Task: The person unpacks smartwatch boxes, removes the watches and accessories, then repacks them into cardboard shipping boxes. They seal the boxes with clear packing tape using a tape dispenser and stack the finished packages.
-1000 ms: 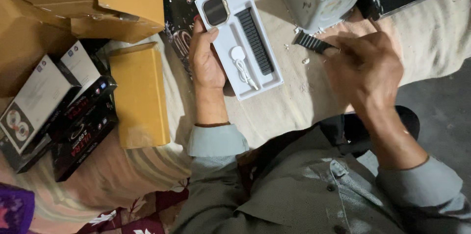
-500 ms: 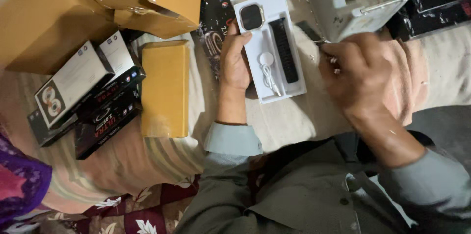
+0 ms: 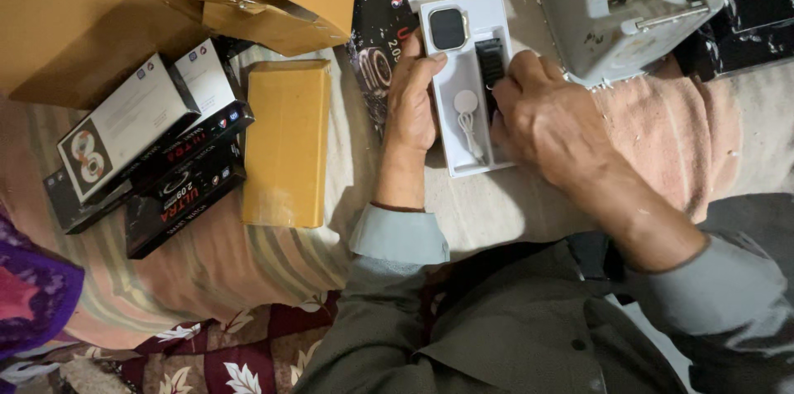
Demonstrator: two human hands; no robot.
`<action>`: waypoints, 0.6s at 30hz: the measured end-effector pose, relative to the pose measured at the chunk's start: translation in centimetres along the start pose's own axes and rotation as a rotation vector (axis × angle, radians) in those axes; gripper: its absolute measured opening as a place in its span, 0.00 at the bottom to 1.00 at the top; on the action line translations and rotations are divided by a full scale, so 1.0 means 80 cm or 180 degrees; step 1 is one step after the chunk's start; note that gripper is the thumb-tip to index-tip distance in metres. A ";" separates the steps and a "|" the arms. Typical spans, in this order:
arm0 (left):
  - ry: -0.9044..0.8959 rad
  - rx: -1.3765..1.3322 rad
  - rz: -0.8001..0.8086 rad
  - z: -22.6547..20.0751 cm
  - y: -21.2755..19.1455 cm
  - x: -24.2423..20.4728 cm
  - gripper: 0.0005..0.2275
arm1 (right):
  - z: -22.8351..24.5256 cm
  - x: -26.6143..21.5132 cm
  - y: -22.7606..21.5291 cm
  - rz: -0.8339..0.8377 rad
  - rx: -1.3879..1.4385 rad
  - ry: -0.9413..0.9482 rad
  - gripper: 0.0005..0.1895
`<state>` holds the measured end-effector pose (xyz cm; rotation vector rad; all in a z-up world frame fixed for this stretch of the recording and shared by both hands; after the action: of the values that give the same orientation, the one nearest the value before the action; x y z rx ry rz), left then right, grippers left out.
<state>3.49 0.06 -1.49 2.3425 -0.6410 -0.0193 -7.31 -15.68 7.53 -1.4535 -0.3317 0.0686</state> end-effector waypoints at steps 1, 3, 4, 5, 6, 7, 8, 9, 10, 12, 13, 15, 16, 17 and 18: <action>0.0026 0.0021 -0.0052 0.001 -0.002 -0.001 0.20 | -0.003 -0.004 -0.003 0.0145 0.0063 -0.0026 0.11; 0.0075 0.0063 -0.0151 0.003 -0.007 -0.001 0.21 | -0.010 -0.019 -0.010 -0.0132 0.0689 -0.0152 0.13; 0.0067 -0.0147 -0.0069 0.004 -0.009 0.000 0.20 | -0.014 -0.028 -0.013 -0.0274 0.1001 -0.0209 0.15; 0.0066 -0.0354 0.0011 0.006 -0.011 0.001 0.20 | -0.018 -0.038 -0.013 -0.0539 0.1365 0.0038 0.13; 0.0065 -0.0560 0.0092 0.009 -0.011 0.003 0.20 | -0.020 -0.047 -0.012 -0.0803 0.1726 0.0288 0.12; -0.0031 -0.0751 0.0084 0.008 -0.014 0.003 0.19 | -0.020 -0.055 -0.008 -0.1069 0.2107 0.0538 0.10; -0.0126 -0.0941 0.0075 0.006 -0.015 0.004 0.19 | -0.020 -0.061 -0.003 -0.1012 0.2098 0.0690 0.10; -0.0230 -0.1126 0.0080 0.003 -0.016 0.007 0.19 | -0.020 -0.066 0.003 -0.0969 0.2087 0.0852 0.10; -0.0213 -0.1107 0.0026 -0.003 -0.015 0.010 0.17 | -0.020 -0.070 0.009 -0.0926 0.2077 0.1013 0.10; -0.0197 -0.1083 -0.0060 -0.017 -0.010 0.019 0.15 | -0.025 -0.069 0.023 -0.0996 0.2019 0.0824 0.09; -0.0246 -0.0898 -0.0349 -0.027 -0.008 0.022 0.16 | -0.028 -0.067 0.030 -0.1018 0.2001 0.0735 0.09; -0.0314 -0.0513 -0.0926 -0.057 -0.006 0.033 0.17 | -0.036 -0.059 0.042 -0.1046 0.1888 0.0673 0.08; -0.0149 -0.0451 -0.0878 -0.073 -0.003 0.039 0.16 | -0.038 -0.053 0.048 -0.1059 0.1832 0.0638 0.07; 0.0032 -0.0391 -0.0838 -0.091 0.000 0.049 0.16 | -0.040 -0.044 0.055 -0.0945 0.1777 0.0714 0.07; 0.0213 -0.0331 -0.0797 -0.103 0.005 0.052 0.15 | -0.039 -0.035 0.061 -0.0832 0.1722 0.0788 0.07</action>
<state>8.51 3.05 5.67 2.2977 -0.3037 -0.0851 -8.40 -18.73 1.98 -0.8626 -0.2701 -0.2178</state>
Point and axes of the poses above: each hand's wrist, its own x-axis towards the middle knuckle, its own y-axis out of the palm, z = x × y, the point moved 1 cm from there along x, towards the middle knuckle, and after that the axes turned 4 degrees about z, right-handed, at the moved point
